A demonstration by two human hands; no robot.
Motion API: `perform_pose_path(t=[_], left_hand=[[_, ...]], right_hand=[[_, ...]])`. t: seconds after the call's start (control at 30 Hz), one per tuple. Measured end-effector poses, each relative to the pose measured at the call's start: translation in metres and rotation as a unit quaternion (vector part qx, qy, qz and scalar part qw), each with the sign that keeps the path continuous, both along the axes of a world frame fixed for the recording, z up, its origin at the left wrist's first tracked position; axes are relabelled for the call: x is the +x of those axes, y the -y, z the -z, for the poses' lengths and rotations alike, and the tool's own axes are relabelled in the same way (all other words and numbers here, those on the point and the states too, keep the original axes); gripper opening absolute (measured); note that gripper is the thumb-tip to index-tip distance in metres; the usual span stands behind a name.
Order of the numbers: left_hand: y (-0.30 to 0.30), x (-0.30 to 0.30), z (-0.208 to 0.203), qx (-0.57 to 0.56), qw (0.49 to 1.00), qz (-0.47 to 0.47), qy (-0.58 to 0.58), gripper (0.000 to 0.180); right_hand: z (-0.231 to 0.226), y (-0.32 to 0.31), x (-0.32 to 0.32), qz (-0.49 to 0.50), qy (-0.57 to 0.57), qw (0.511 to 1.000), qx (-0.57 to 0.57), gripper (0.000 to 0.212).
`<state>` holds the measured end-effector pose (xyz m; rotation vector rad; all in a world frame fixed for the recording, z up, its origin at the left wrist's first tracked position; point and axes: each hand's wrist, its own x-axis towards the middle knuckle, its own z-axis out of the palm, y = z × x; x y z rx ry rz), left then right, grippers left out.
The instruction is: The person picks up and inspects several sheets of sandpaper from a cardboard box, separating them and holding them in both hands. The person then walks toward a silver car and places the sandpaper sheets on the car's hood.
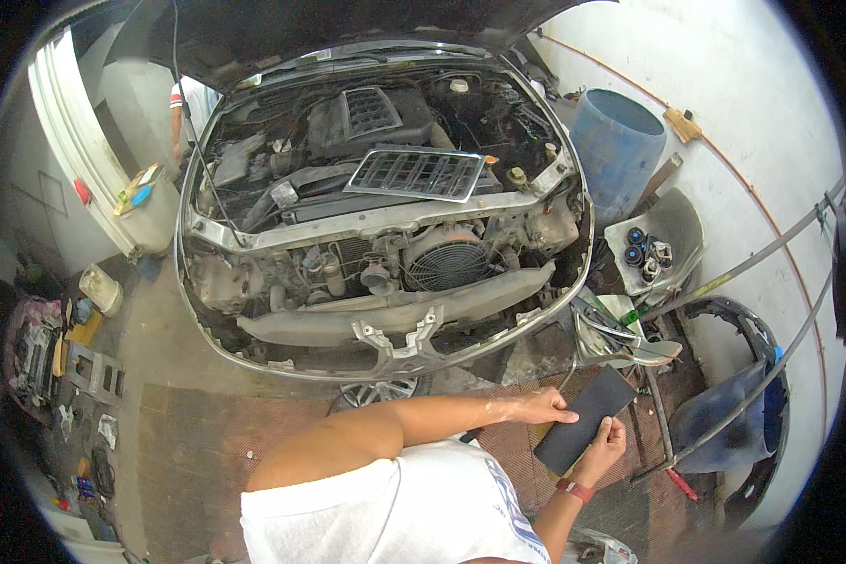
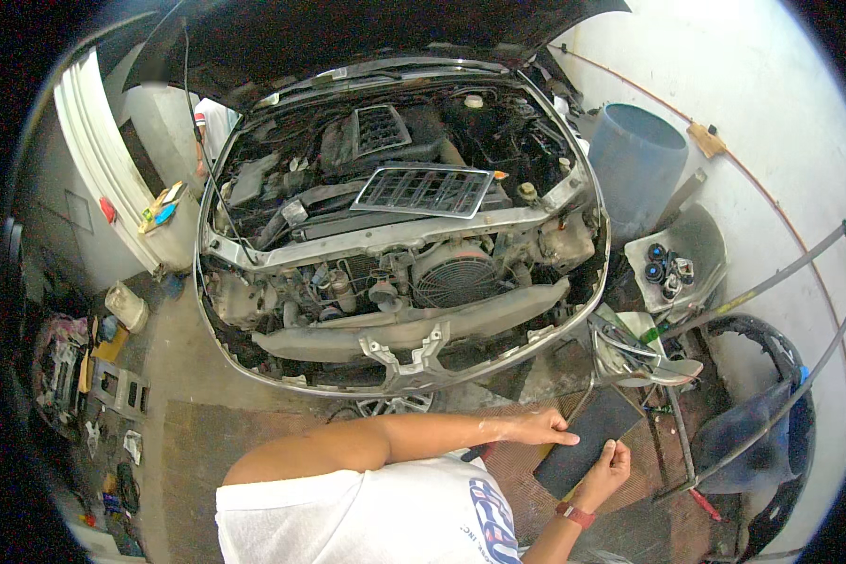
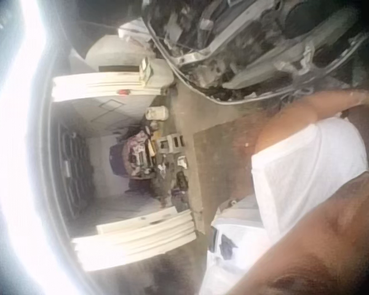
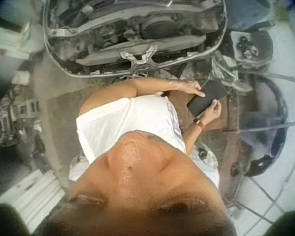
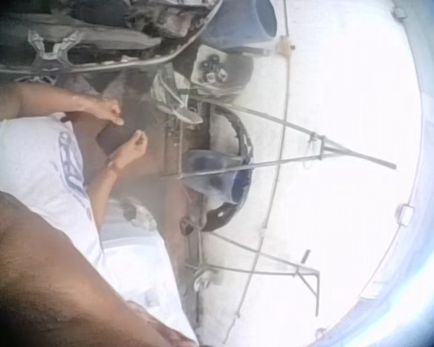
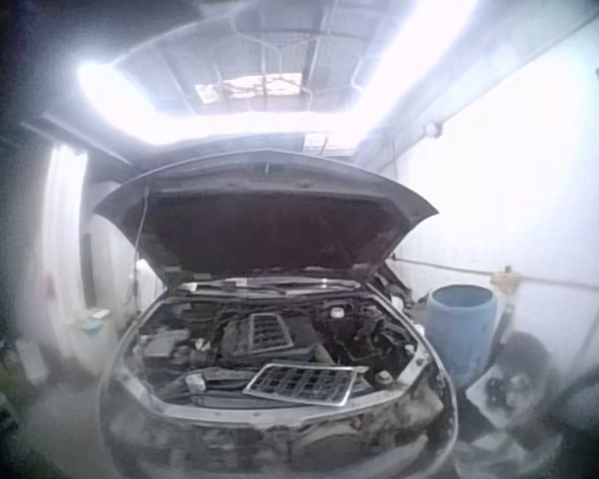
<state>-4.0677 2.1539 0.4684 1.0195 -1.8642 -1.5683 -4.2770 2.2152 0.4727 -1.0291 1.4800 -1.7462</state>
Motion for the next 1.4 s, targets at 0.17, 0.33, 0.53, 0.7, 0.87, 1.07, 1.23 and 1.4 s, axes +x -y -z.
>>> perform_pose_path(t=[0.17, 0.33, 0.53, 0.7, 0.87, 1.07, 1.23, 1.4], left_hand=[[0.023, -0.025, 0.004, -0.007, 1.0, 0.006, 0.005, 0.067], [0.064, -0.045, 0.019, -0.022, 0.998, 0.046, -0.026, 0.067], [0.135, -0.047, 0.018, -0.008, 0.998, 0.063, 0.01, 0.069], [0.195, -0.052, 0.037, -0.055, 0.998, 0.003, -0.031, 0.072], [0.235, -0.067, 0.048, -0.009, 0.997, 0.043, -0.06, 0.067], [0.263, -0.085, 0.043, 0.011, 0.997, 0.065, 0.028, 0.069], [0.267, -0.146, 0.053, 0.026, 0.988, 0.148, 0.03, 0.062], [0.268, -0.246, 0.043, 0.002, 0.97, 0.234, 0.059, 0.059]], right_hand=[[0.003, 0.029, -0.031, 0.004, -0.038, 0.999, 0.001, 0.01], [0.014, 0.067, -0.057, 0.009, -0.017, 1.0, 0.004, 0.01], [-0.007, 0.132, -0.054, 0.034, -0.047, 0.998, 0.021, 0.012], [-0.001, 0.206, -0.07, -0.013, -0.072, 0.996, 0.048, 0.012], [-0.056, 0.236, -0.04, 0.049, -0.08, 0.99, 0.109, 0.017], [-0.024, 0.259, -0.088, 0.125, -0.159, 0.973, 0.112, 0.022], [-0.003, 0.233, -0.141, 0.196, 0.022, 0.98, 0.039, 0.015], [-0.015, 0.185, -0.21, 0.302, 0.057, 0.951, 0.019, 0.014]])
